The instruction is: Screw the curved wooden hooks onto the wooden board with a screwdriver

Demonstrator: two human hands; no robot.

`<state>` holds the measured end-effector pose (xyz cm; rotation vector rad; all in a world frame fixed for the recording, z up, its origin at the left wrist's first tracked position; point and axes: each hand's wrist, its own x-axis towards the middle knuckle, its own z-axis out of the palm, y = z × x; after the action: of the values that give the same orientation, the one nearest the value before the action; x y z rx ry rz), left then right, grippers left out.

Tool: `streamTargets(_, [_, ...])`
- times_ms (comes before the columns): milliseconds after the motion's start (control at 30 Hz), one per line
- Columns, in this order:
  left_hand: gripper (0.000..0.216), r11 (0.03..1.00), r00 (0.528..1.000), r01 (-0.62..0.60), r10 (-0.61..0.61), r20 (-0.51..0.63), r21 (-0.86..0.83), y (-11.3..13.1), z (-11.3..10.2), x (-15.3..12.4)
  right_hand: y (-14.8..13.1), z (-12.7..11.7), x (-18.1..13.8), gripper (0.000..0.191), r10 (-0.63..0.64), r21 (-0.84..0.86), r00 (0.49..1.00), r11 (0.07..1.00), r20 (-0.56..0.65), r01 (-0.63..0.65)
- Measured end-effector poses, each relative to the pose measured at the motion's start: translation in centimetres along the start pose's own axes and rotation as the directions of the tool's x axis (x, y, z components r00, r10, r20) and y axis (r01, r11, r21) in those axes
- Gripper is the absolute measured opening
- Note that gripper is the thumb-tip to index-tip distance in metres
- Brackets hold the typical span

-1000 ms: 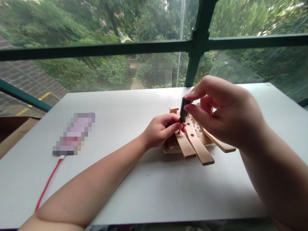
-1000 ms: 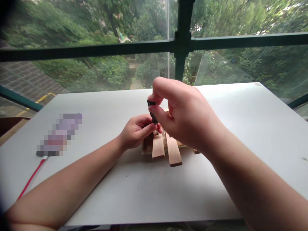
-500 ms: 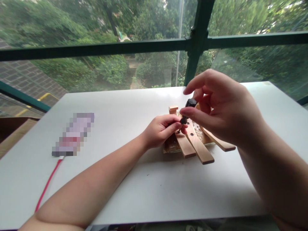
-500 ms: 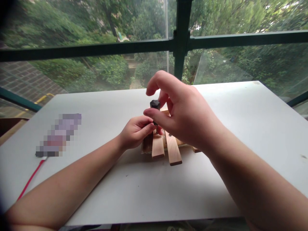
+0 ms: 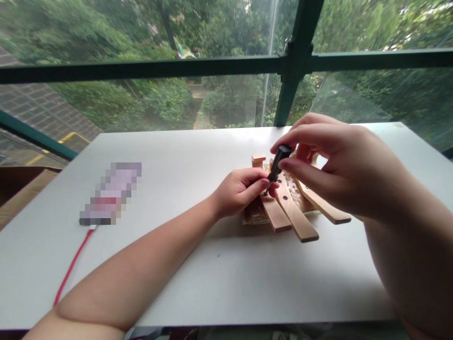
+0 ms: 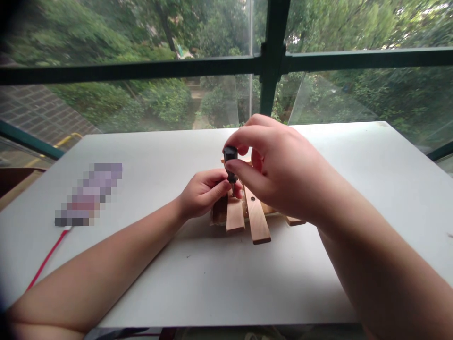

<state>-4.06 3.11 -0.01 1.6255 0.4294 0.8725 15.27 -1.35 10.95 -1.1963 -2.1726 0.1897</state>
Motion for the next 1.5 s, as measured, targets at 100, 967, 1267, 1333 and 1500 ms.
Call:
streamTargets(100, [0.028,1.0,1.0,0.002,-0.002,0.003,-0.005,0.0,0.0,0.0,0.0,0.4,0.0,0.007,0.019,-0.036,0.999,0.999,-0.049,-0.02])
streamTargets(967, [0.027,0.997,0.988,0.027,-0.037,0.149,0.069,0.7,-0.6,0.3,0.2,0.9,-0.4,0.006,0.023,0.156,0.987,0.988,-0.161,0.003])
streamTargets(1267, [0.025,0.989,0.998,0.018,-0.008,-0.066,0.15,0.0,-0.7,0.2,-0.1,0.8,-0.1,0.015,-0.002,0.06,0.981,0.998,-0.196,0.014])
streamTargets(1333, [0.024,0.99,0.993,0.028,-0.012,-0.12,0.14,-0.3,-0.6,0.2,-0.3,0.8,0.0,0.017,-0.012,0.053,0.979,0.998,-0.205,0.023])
streamTargets(1500, [0.019,0.99,0.993,0.044,-0.028,-0.117,0.137,0.0,-0.4,0.1,-0.3,0.6,-0.2,0.015,-0.019,0.291,0.996,0.956,-0.086,0.044])
